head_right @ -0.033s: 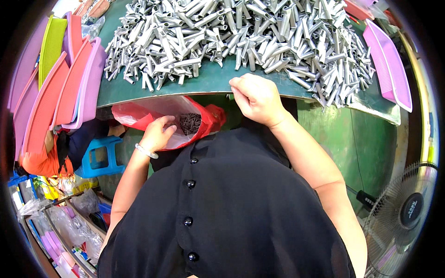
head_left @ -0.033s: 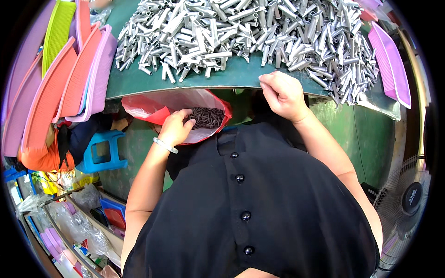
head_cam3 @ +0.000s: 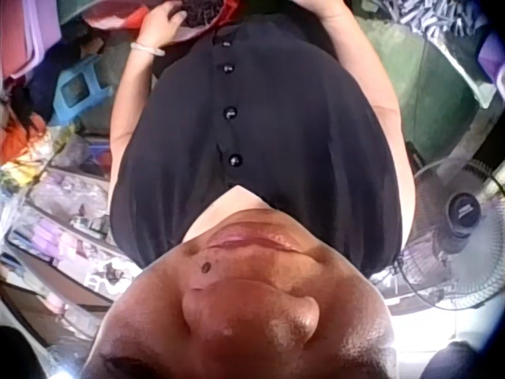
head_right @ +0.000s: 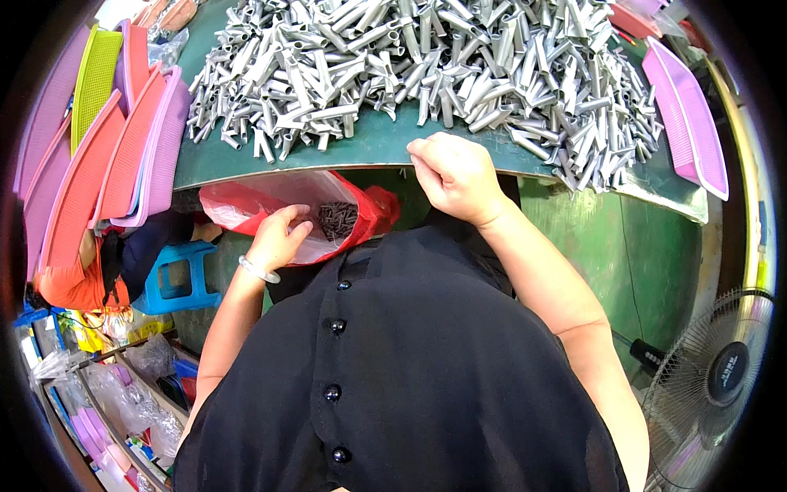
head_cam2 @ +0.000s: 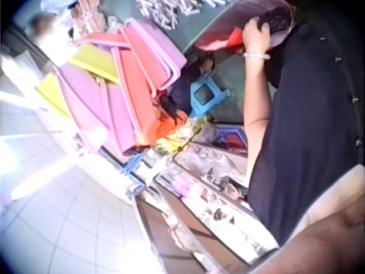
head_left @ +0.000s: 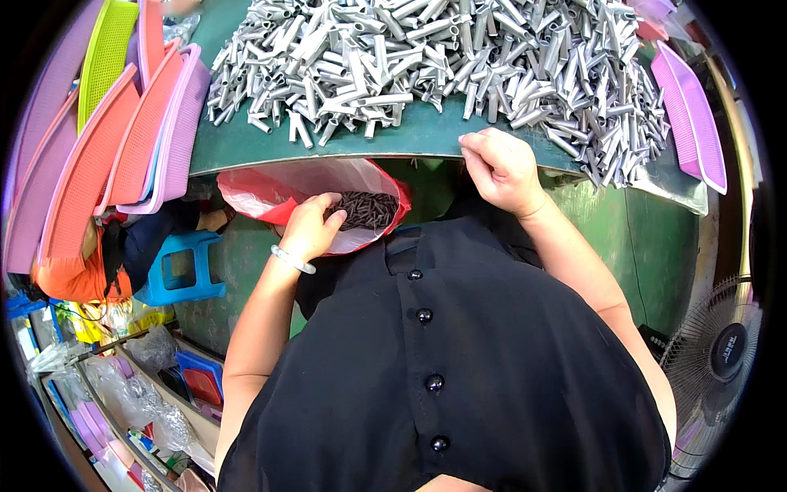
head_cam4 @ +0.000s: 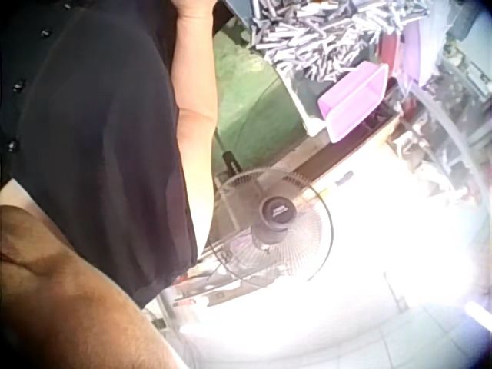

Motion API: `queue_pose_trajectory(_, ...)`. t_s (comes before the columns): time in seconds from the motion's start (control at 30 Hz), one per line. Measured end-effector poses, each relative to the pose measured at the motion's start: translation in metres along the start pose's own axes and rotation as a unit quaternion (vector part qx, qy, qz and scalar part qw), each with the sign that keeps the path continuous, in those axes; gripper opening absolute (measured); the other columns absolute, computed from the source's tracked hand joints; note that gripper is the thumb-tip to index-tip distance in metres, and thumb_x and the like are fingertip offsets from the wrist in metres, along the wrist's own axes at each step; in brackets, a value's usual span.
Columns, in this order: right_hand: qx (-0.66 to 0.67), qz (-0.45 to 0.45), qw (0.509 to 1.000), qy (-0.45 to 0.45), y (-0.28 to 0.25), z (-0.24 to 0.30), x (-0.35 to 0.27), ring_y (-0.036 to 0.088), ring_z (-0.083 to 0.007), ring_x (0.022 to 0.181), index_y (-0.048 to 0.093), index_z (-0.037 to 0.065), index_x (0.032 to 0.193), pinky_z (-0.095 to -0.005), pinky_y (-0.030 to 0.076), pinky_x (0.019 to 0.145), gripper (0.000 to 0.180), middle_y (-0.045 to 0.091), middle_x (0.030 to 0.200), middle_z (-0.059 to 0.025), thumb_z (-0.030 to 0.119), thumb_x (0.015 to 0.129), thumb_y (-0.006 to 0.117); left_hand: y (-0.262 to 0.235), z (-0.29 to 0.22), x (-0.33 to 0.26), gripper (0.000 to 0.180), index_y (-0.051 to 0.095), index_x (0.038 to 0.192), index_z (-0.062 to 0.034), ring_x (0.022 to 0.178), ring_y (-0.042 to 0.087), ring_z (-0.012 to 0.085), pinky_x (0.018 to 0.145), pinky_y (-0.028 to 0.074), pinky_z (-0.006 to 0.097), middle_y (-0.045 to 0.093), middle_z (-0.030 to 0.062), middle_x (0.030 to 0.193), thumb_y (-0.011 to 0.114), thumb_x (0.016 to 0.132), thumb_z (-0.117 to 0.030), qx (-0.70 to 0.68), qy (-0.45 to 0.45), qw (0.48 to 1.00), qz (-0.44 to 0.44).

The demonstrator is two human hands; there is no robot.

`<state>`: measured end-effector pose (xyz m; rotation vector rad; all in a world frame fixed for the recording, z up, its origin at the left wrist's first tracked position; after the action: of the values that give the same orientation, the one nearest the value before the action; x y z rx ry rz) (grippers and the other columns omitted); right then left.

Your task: The person repeatedly picks up small silver metal parts from a large pile on a table, joins two pieces together by hand, and places the assembled pair into a red plastic bag. The person continues this repetitive assembly process throughout the clip.

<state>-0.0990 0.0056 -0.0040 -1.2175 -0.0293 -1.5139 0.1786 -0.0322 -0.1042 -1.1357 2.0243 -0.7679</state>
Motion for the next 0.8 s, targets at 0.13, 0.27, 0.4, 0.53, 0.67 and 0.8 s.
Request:
queue_pose_trajectory(0.13, 0.002, 0.004, 1.0, -0.006, -0.001, -0.001, 0.001, 0.062, -0.0271, 0.065, 0.062, 0.001, 0.085, -0.0325, 0.049, 0.057, 0.015, 0.062, 0.074, -0.011, -0.003, 0.072, 0.065, -0.013, -0.01, -0.004, 0.035, 0.059, 0.111, 0.0033, 0.099, 0.062, 0.0331, 0.087, 0.048, 0.037, 0.062, 0.0217, 0.106, 0.063, 0.081, -0.015, -0.036, 0.032, 0.998, -0.046)
queue_pose_trajectory(0.27, 0.022, -0.008, 1.0, -0.006, -0.003, -0.001, -0.001, 0.059, -0.025, 0.06, 0.061, 0.001, 0.088, -0.0311, 0.047, 0.054, 0.017, 0.06, 0.072, -0.0103, -0.006, 0.072, 0.063, -0.018, -0.016, -0.008, 0.035, 0.06, 0.11, 0.0036, 0.097, 0.062, 0.0313, 0.086, 0.048, 0.036, 0.063, 0.0207, 0.106, 0.064, 0.081, -0.014, -0.068, 0.033, 0.995, -0.06)
queue_pose_trajectory(0.4, 0.012, -0.004, 1.0, 0.002, -0.002, -0.003, -0.001, 0.061, -0.0268, 0.064, 0.061, 0.001, 0.087, -0.0323, 0.049, 0.057, 0.016, 0.061, 0.074, -0.0109, -0.005, 0.072, 0.064, -0.024, -0.026, -0.011, 0.034, 0.06, 0.11, 0.0037, 0.097, 0.063, 0.0305, 0.085, 0.049, 0.035, 0.063, 0.0203, 0.106, 0.064, 0.081, -0.014, -0.052, 0.041, 0.996, -0.057)
queue_pose_trajectory(0.53, 0.006, -0.002, 1.0, 0.008, -0.002, -0.002, -0.001, 0.06, -0.0265, 0.062, 0.061, 0.001, 0.087, -0.0321, 0.048, 0.056, 0.017, 0.06, 0.072, -0.0104, -0.005, 0.072, 0.063, -0.034, -0.027, -0.018, 0.035, 0.06, 0.11, 0.0037, 0.095, 0.063, 0.0298, 0.084, 0.049, 0.035, 0.064, 0.0198, 0.104, 0.065, 0.081, -0.015, -0.059, 0.03, 0.996, -0.068)
queue_pose_trajectory(0.67, 0.016, -0.005, 1.0, 0.015, -0.003, -0.004, -0.002, 0.058, -0.0258, 0.06, 0.061, 0.001, 0.088, -0.032, 0.047, 0.054, 0.018, 0.058, 0.07, -0.0099, -0.005, 0.072, 0.063, -0.046, -0.02, -0.029, 0.035, 0.061, 0.109, 0.0032, 0.089, 0.064, 0.0284, 0.079, 0.05, 0.034, 0.065, 0.0193, 0.099, 0.066, 0.081, -0.016, -0.052, 0.045, 0.993, -0.096)
queue_pose_trajectory(0.8, 0.002, 0.005, 1.0, 0.019, -0.003, -0.003, 0.0, 0.057, -0.0253, 0.059, 0.061, 0.001, 0.088, -0.0318, 0.046, 0.054, 0.018, 0.058, 0.07, -0.0098, -0.005, 0.072, 0.063, -0.052, -0.011, -0.038, 0.034, 0.061, 0.109, 0.0023, 0.084, 0.065, 0.0273, 0.075, 0.051, 0.034, 0.065, 0.0191, 0.096, 0.066, 0.081, -0.016, -0.071, 0.03, 0.991, -0.112)
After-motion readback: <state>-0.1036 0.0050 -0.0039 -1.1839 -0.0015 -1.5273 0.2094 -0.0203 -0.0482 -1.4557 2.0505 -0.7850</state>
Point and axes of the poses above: each hand's wrist, its own x-axis towards the middle knuckle, its own y-axis out of the palm, z = x × y, the point moved 7 cm from there along x, towards the middle knuckle
